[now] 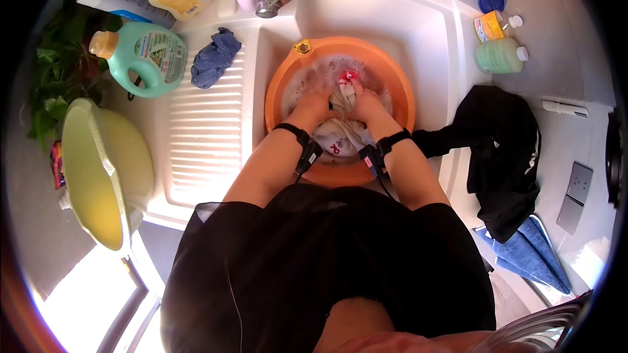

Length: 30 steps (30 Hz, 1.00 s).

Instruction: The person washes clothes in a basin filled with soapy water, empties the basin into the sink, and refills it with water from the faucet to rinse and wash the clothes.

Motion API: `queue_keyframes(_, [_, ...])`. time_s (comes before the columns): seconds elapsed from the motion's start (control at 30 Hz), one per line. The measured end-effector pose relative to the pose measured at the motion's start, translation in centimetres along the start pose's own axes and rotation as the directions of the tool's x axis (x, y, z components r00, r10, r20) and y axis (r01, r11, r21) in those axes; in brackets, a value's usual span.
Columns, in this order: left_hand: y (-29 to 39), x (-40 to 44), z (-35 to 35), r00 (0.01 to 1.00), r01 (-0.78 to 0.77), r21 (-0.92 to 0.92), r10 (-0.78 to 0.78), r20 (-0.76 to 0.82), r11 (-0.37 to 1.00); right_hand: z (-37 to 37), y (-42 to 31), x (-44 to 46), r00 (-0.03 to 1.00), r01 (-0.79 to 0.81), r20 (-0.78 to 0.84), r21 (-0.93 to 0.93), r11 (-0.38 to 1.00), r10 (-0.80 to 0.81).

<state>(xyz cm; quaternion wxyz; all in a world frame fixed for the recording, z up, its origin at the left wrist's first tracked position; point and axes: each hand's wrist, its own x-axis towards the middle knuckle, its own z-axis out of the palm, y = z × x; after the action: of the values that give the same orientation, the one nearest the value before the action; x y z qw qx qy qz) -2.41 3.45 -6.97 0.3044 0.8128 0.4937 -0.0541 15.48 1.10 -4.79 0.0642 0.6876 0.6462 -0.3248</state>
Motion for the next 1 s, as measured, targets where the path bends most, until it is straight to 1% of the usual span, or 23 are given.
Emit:
queue_keyframes(0.03, [-0.1, 0.4, -0.1, 1.0, -0.018, 0.034, 0.017, 0.002, 0.999, -0.3, 0.0, 0.1, 1.0, 0.01, 0.018, -0.071, 0.997, -0.009])
queue_keyframes(0.13, [0.0, 1.8, -0.9, 0.99, 0.069, -0.071, -0.059, 0.131, 0.995, -1.2, 0.2, 0.6, 0.995, 0.065, -0.078, 0.014, 0.998, -0.064])
queue_keyframes(0.17, [-0.2, 1.6, -1.1, 0.999, 0.031, -0.078, -0.03, 0.011, 0.996, -1.6, 0.4, 0.3, 0.987, 0.116, -0.118, 0.032, 0.993, -0.111])
queue_keyframes(0.23, [0.0, 0.5, -0.8, 0.975, -0.046, -0.086, 0.026, -0.222, 0.995, -4.3, -0.2, -2.9, 0.962, 0.211, -0.191, 0.058, 0.976, -0.197])
queue_keyframes(0.33, [1.7, -1.5, -3.2, 0.969, 0.023, -0.058, -0.037, -0.246, 0.998, -7.9, -1.5, -7.3, 0.906, 0.34, -0.308, 0.12, 0.933, -0.291])
queue_keyframes(0.4, [-0.1, 0.2, -0.7, 0.975, -0.049, -0.227, -0.003, -0.222, 0.973, -9.6, -1.5, -8.8, 0.888, 0.34, -0.41, 0.277, 0.899, -0.21])
queue_keyframes(0.43, [-0.3, 0.4, -0.7, 0.977, -0.087, -0.307, 0.02, -0.213, 0.948, -10.0, -1.4, -9.2, 0.875, 0.344, -0.457, 0.352, 0.87, -0.161])
queue_keyframes(0.47, [-0.4, 0.5, -0.6, 0.994, -0.034, -0.445, -0.018, -0.111, 0.895, -9.9, -1.3, -9.5, 0.892, 0.323, -0.449, 0.544, 0.774, -0.056])
queue_keyframes(0.5, [0.2, -0.1, -1.6, 0.999, 0.033, -0.567, -0.041, -0.002, 0.823, -9.4, -0.7, -9.4, 0.91, 0.341, -0.415, 0.739, 0.58, -0.007])
queue_keyframes(0.53, [0.6, -0.6, -2.6, 0.993, 0.111, -0.667, -0.052, 0.107, 0.736, -8.9, -0.2, -9.0, 0.929, 0.339, -0.369, 0.877, 0.339, 0.026])
queue_keyframes(0.57, [1.0, -1.3, -3.0, 0.997, 0.068, -0.767, -0.08, 0.022, 0.637, -8.5, 0.2, -8.8, 0.948, 0.312, -0.316, 0.947, 0.071, 0.042])
queue_keyframes(0.6, [1.6, -2.2, -3.1, 0.992, 0.015, -0.85, -0.117, -0.055, 0.527, -8.6, -0.3, -9.3, 0.97, 0.23, -0.229, 0.973, -0.008, 0.08])
queue_keyframes(0.63, [2.2, -2.9, -3.1, 0.979, -0.05, -0.911, -0.162, -0.126, 0.409, -7.9, -0.3, -8.9, 0.972, 0.233, -0.227, 0.962, -0.145, 0.06])
queue_keyframes(0.67, [3.0, -3.4, -2.9, 0.946, -0.277, -0.944, -0.123, -0.301, 0.178, -6.6, 0.0, -8.2, 0.973, 0.229, -0.226, 0.933, -0.279, 0.042])
queue_keyframes(0.7, [4.1, -4.7, -3.7, 0.924, -0.349, -0.89, -0.049, -0.379, 0.294, -5.7, -0.2, -8.0, 0.974, 0.215, -0.225, 0.887, -0.408, 0.024])
queue_keyframes(0.73, [5.3, -6.3, -5.6, 0.894, -0.422, -0.813, 0.034, -0.447, 0.4, -6.1, -2.0, -8.6, 0.973, 0.223, -0.229, 0.884, -0.411, 0.037])
queue_keyframes(0.77, [6.2, -7.2, -6.8, 0.885, -0.446, -0.754, 0.109, -0.454, 0.483, -6.4, -3.2, -8.5, 0.948, 0.291, -0.318, 0.867, -0.404, 0.0])
queue_keyframes(0.8, [7.1, -8.2, -8.1, 0.87, -0.475, -0.683, 0.183, -0.457, 0.554, -6.3, -3.9, -8.9, 0.975, 0.204, -0.222, 0.875, -0.439, 0.011])
queue_keyframes(0.83, [7.9, -8.7, -8.8, 0.883, -0.46, -0.644, 0.236, -0.407, 0.611, -6.1, -4.3, -9.3, 0.992, 0.115, -0.122, 0.874, -0.473, 0.017])
queue_keyframes(0.87, [8.3, -8.9, -9.1, 0.892, -0.448, -0.597, 0.284, -0.353, 0.665, -5.5, -4.3, -9.1, 0.993, 0.088, -0.113, 0.873, -0.479, -0.023])
queue_keyframes(0.93, [8.6, -8.5, -8.5, 0.899, -0.426, -0.566, 0.264, -0.349, 0.706, -3.7, -3.9, -8.5, 0.991, 0.033, -0.093, 0.871, -0.49, -0.098])
queue_keyframes(1.0, [9.0, -8.3, -7.8, 0.901, -0.41, -0.537, 0.236, -0.364, 0.738, -2.8, -3.4, -8.4, 0.981, -0.001, -0.09, 0.884, -0.467, -0.172])
